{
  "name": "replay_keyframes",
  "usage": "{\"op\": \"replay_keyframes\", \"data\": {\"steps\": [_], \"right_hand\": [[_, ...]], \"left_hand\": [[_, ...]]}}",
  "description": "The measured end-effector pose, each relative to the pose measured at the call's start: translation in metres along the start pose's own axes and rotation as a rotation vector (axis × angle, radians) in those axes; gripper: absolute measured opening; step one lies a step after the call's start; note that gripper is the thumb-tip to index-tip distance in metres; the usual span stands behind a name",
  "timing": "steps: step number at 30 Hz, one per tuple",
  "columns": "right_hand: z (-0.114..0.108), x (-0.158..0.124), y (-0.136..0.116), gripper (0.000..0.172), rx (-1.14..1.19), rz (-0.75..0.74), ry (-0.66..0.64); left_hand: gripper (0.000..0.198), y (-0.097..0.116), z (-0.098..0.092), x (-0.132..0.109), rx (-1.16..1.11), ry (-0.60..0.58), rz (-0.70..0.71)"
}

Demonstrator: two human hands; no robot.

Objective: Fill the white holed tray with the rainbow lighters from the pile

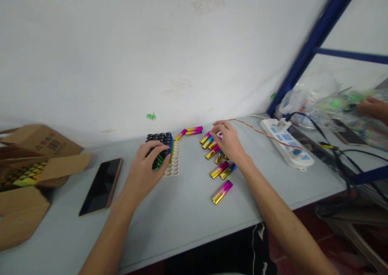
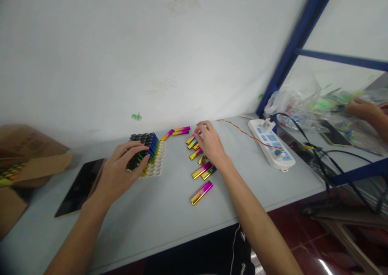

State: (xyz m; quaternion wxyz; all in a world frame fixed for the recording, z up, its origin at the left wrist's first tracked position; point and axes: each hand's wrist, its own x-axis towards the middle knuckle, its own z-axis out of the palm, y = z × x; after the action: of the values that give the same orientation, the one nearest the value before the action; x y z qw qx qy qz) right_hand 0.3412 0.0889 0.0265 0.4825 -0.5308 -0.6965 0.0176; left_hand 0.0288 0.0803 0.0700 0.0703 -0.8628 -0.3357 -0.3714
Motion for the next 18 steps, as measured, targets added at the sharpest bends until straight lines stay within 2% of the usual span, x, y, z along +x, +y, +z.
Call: {"op": "replay_keyframes", "data": {"steps": [3, 5, 10, 14, 18], "right_hand": [[-0.012, 0.005, 0.008, 0.009, 0.021, 0.026, 0.103], [-0.019, 0.007, 0.013, 0.009, 0.016, 0.05, 0.154], [-0.024, 0.008, 0.027, 0.011, -0.026, 0.102, 0.153], [-0.018, 0.006, 0.038, 0.013, -0.05, 0.125, 0.116], [-0.011, 0.004, 0.043, 0.009, -0.062, 0.125, 0.05]], "left_hand": [[0.016, 0.019, 0.005, 0.002, -0.061, 0.069, 0.029], [0.015, 0.033, 0.012, 0.001, -0.141, 0.061, 0.038], [0.015, 0.057, 0.044, 0.0, -0.291, -0.117, -0.019], [0.027, 0.058, 0.08, 0.014, -0.267, -0.266, -0.052], [0.036, 0.057, 0.111, 0.035, -0.148, -0.374, -0.056]]}}
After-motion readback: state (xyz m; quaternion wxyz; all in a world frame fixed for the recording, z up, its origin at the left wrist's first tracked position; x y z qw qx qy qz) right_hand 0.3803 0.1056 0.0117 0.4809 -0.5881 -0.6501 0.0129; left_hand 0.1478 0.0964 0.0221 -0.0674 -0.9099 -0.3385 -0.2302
